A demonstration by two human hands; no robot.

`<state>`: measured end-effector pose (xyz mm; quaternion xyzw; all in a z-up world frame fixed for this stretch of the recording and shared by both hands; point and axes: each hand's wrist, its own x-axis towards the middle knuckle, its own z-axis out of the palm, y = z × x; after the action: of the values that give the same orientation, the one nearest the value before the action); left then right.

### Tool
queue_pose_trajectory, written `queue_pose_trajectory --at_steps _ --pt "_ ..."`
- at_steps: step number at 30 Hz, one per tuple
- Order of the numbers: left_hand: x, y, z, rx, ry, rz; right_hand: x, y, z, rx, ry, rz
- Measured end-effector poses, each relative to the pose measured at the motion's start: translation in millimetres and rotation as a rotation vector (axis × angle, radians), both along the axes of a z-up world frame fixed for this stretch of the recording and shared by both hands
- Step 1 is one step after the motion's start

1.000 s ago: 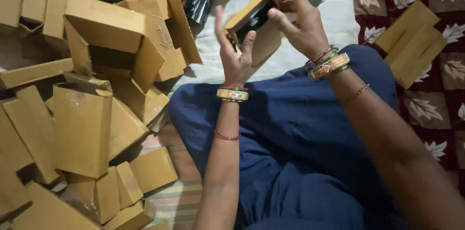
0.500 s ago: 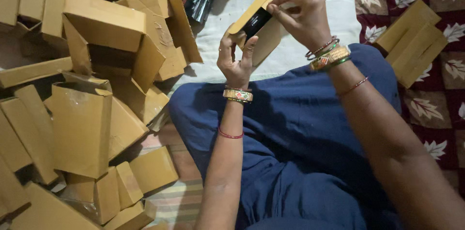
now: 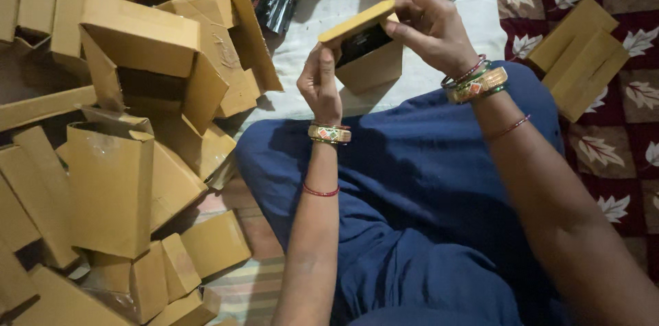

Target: The person sits on the floor and packs smart watches into small cardboard boxes. She opens a watch box, removes the watch and accessories, places them into a larger shipping box, and seals it with tape. She repeats this process for multiple units.

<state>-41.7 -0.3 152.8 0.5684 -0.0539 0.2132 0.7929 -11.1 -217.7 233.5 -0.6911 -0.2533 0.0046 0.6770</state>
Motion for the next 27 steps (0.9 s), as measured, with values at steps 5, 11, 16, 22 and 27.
queue_pose_trajectory --at_steps 5,11,16,22,27 --pt "0.3 -2.6 -8.5 -0.058 -0.071 -0.043 0.0 1.9 -15.0 -0.01 0.041 -0.042" --pt "5.8 2.8 -1.6 -0.028 0.055 -0.08 3.6 1.0 -24.3 -0.061 -0.006 -0.083" --pt "-2.6 4.1 9.9 0.216 0.012 -0.093 16.3 2.8 -30.7 0.193 0.033 -0.026" --pt "-2.2 2.6 20.5 0.559 -0.095 0.076 8.3 -2.1 -31.5 0.103 -0.097 -0.035" --pt "-2.7 1.5 21.4 0.645 -0.152 0.186 -0.5 1.1 -25.7 0.149 -0.09 -0.035"
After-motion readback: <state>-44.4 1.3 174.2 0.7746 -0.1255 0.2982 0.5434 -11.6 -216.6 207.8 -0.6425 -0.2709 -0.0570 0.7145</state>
